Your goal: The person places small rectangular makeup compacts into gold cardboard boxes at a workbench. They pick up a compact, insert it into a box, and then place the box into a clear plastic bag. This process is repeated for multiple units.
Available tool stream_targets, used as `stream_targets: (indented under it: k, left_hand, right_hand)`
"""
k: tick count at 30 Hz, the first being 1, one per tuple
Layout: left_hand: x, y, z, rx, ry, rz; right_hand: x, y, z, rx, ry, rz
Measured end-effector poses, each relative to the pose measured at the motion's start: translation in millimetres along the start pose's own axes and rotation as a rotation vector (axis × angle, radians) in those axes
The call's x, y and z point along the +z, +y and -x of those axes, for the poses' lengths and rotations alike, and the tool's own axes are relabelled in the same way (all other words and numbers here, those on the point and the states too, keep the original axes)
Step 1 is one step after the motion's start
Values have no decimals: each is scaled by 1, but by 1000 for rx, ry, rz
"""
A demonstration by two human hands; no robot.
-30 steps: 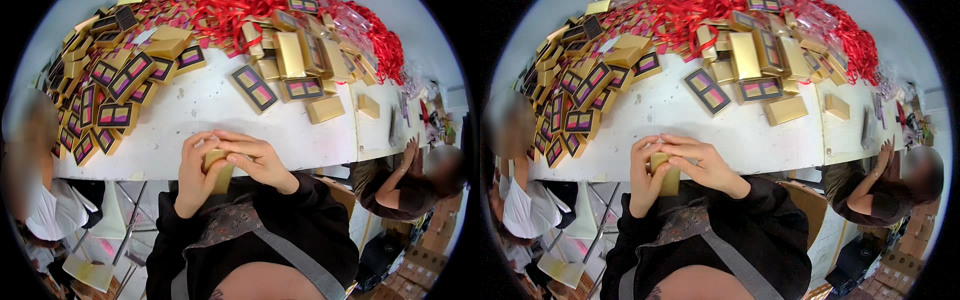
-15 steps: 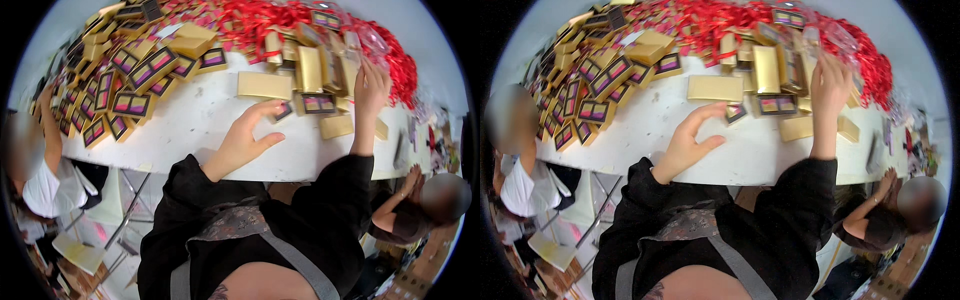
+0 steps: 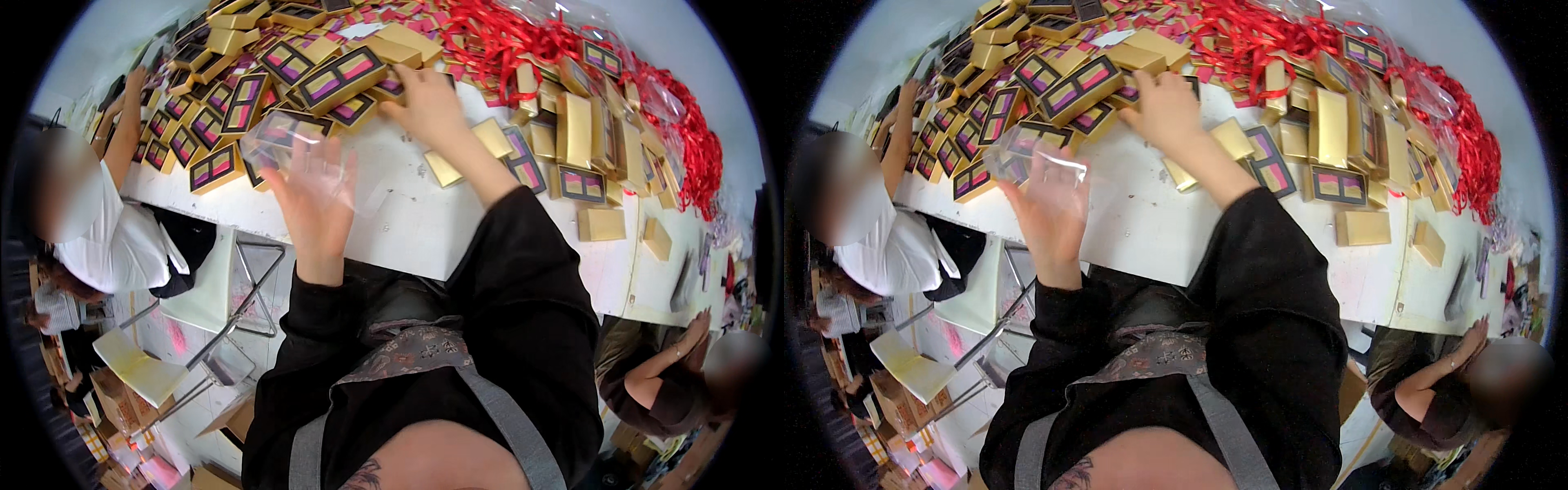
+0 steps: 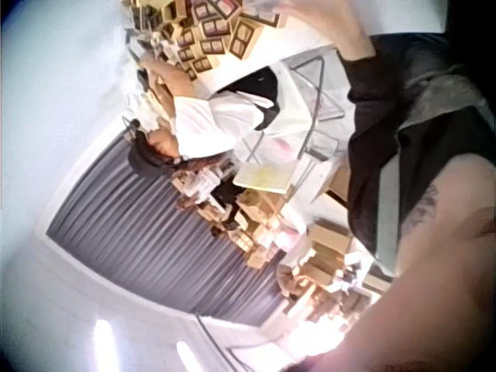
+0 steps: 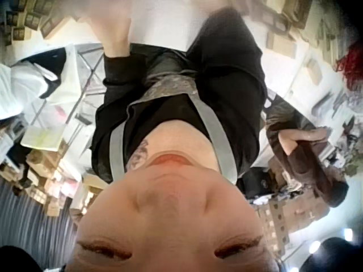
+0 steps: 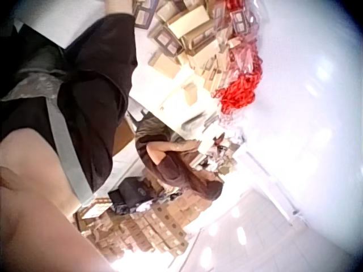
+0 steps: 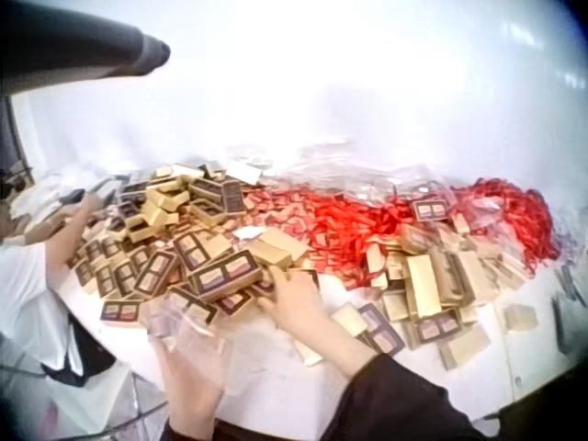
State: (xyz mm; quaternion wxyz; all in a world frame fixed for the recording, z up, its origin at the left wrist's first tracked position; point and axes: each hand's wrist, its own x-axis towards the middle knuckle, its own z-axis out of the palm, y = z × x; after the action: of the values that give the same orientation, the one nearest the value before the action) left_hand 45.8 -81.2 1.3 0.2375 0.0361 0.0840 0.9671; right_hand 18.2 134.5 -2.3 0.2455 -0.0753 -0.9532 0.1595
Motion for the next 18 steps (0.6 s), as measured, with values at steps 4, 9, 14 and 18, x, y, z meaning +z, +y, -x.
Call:
stream_targets:
  k: [4,9,14,18]
  left_hand:
    - [-7,1,-14,35,-22,127]
    - [4,-28,-14,11,109,64]
    - [22,-58,-6,148,171,-266]
    - [32,-81,6,33,150,-385]
  right_hand:
    - [-84,6,42,-64,226,-9]
    - [-168,-20,134,-38,-218,-569]
    - [-123,-18,160,17,108,-512]
    - [-94,-40,172,90,235,-776]
